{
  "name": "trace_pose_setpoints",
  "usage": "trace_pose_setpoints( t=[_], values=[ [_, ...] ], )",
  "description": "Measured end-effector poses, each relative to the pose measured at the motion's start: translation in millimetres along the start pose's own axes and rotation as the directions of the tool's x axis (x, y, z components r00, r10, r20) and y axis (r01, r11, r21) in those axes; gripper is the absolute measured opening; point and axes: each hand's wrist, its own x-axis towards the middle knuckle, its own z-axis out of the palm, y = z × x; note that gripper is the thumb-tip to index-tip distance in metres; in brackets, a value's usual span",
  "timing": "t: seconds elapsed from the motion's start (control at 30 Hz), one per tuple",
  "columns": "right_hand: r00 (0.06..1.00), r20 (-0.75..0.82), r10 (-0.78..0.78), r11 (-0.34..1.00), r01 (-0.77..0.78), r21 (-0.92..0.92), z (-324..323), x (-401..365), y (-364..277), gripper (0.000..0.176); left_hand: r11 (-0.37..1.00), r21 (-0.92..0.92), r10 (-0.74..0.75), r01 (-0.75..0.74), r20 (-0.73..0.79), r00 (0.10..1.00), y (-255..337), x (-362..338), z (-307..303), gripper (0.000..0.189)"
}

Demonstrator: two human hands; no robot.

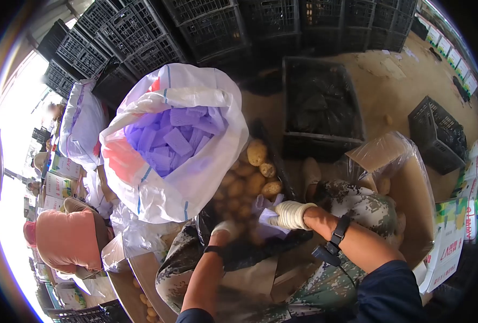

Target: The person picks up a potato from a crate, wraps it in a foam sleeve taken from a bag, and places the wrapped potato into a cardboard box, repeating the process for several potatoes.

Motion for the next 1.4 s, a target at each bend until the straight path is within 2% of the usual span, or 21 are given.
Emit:
trace_pose_setpoints(
  t=[0.03, 0.07, 0.13, 0.2, 0.3, 0.33, 0.47, 0.5, 0.6, 0.63, 0.73, 0.87, 0.9, 1.0, 1.1, 1.2, 1.23, 1.3, 1.33, 1.37, 1.4],
  values=[
    [0.999, 0.027, 0.03, 0.999, -0.031, 0.042, -8.1, -13.2, -8.8, 0.053, 0.952, 0.26, 0.198, -0.163, -0.114, 0.974, -11.1, 6.8, 41.0, 0.048],
    [1.0, 0.016, 0.004, 0.997, -0.005, 0.077, -19.8, -28.5, -17.3, 0.048, 0.973, 0.186, 0.144, -0.136, -0.027, 0.989, -11.7, 8.9, 41.9, 0.045],
    [0.933, -0.273, -0.237, 0.971, 0.239, -0.027, -13.5, -20.6, -2.7, 0.044, 0.998, 0.056, 0.03, -0.039, 0.148, 0.988, -12.4, 12.6, 42.3, 0.042],
    [0.941, -0.291, -0.172, 0.984, 0.179, -0.002, -20.7, -21.3, -2.9, 0.044, 0.998, 0.004, -0.067, 0.067, 0.163, 0.984, -9.2, 12.2, 41.2, 0.039],
    [0.95, -0.287, -0.125, 0.989, 0.142, 0.04, -26.2, -14.2, -9.5, 0.048, 0.976, 0.183, -0.143, 0.116, 0.138, 0.98, 6.1, 9.7, 34.6, 0.037],
    [0.954, -0.278, -0.113, 0.989, 0.135, 0.059, -26.7, -11.2, -11.9, 0.05, 0.973, 0.171, -0.182, 0.155, 0.159, 0.97, 9.1, 12.7, 36.2, 0.038],
    [0.904, -0.397, -0.158, 0.96, 0.234, 0.152, -21.7, -2.6, -18.3, 0.042, 0.96, 0.149, -0.271, 0.237, 0.286, 0.919, 25.8, 21.0, 27.2, 0.043],
    [0.956, -0.275, -0.1, 0.97, 0.156, 0.188, -28.1, -5.1, -22.2, 0.047, 0.958, 0.15, -0.28, 0.244, 0.321, 0.905, 27.4, 22.3, 24.9, 0.045],
    [0.842, -0.461, -0.28, 0.896, 0.401, 0.188, -14.1, 5.4, -10.0, 0.052, 0.916, 0.402, -0.146, 0.005, 0.321, 0.936, 21.9, 26.5, 37.7, 0.044],
    [0.894, -0.396, -0.208, 0.915, 0.321, 0.244, -20.3, -1.6, -10.3, 0.052, 0.933, 0.358, -0.167, 0.046, 0.316, 0.934, 20.7, 27.8, 39.4, 0.043],
    [0.893, -0.412, -0.181, 0.914, 0.308, 0.266, -36.4, -10.5, -14.1, 0.047, 0.967, 0.231, -0.182, 0.112, 0.308, 0.934, 21.7, 29.1, 34.3, 0.042],
    [0.904, -0.4, -0.149, 0.879, 0.306, 0.365, -34.2, -7.6, -5.9, 0.039, 0.989, 0.126, -0.118, 0.081, 0.321, 0.94, 14.9, 21.4, 25.5, 0.04],
    [0.92, -0.361, -0.151, 0.81, 0.325, 0.489, -32.6, -7.9, -4.6, 0.036, 0.989, 0.128, -0.103, 0.068, 0.286, 0.953, 11.8, 23.0, 29.6, 0.039],
    [0.918, -0.354, -0.177, 0.802, 0.343, 0.489, -37.6, -15.3, -9.7, 0.032, 0.984, 0.176, -0.026, 0.004, 0.123, 0.992, 1.4, 24.5, 58.4, 0.036],
    [0.944, -0.304, -0.13, 0.767, 0.291, 0.573, -41.8, -18.1, -11.7, 0.043, 0.976, 0.194, -0.146, 0.101, 0.233, 0.962, 12.3, 31.4, 56.2, 0.039],
    [0.866, -0.473, -0.159, 0.881, 0.341, 0.328, -39.4, -15.6, -10.0, 0.051, 0.953, 0.298, -0.123, 0.052, 0.226, 0.966, 22.2, 24.5, 49.4, 0.04],
    [0.838, -0.516, -0.175, 0.863, 0.383, 0.33, -36.5, -12.9, -8.2, 0.055, 0.964, 0.261, -0.111, 0.053, 0.212, 0.971, 18.9, 25.0, 51.3, 0.042],
    [0.841, -0.536, -0.077, 0.869, 0.32, 0.377, -37.1, -10.3, -7.7, 0.05, 0.981, 0.189, -0.089, 0.053, 0.185, 0.979, 3.3, 25.3, 59.2, 0.046],
    [0.842, -0.54, -0.026, 0.868, 0.287, 0.405, -36.8, -10.6, -9.3, 0.048, 0.987, -0.157, -0.018, 0.037, 0.125, 0.992, -11.1, 23.1, 70.9, 0.046],
    [0.841, -0.541, 0.017, 0.884, 0.24, 0.401, -43.3, -15.6, -14.1, 0.044, 0.876, -0.483, 0.024, -0.002, 0.039, 0.999, -28.8, 22.1, 83.5, 0.046],
    [0.851, -0.526, 0.014, 0.87, 0.249, 0.426, -45.3, -15.7, -14.1, 0.043, 0.963, -0.239, 0.142, -0.128, 0.043, 0.989, 3.8, -0.8, 3.1, 0.045]
  ],
)
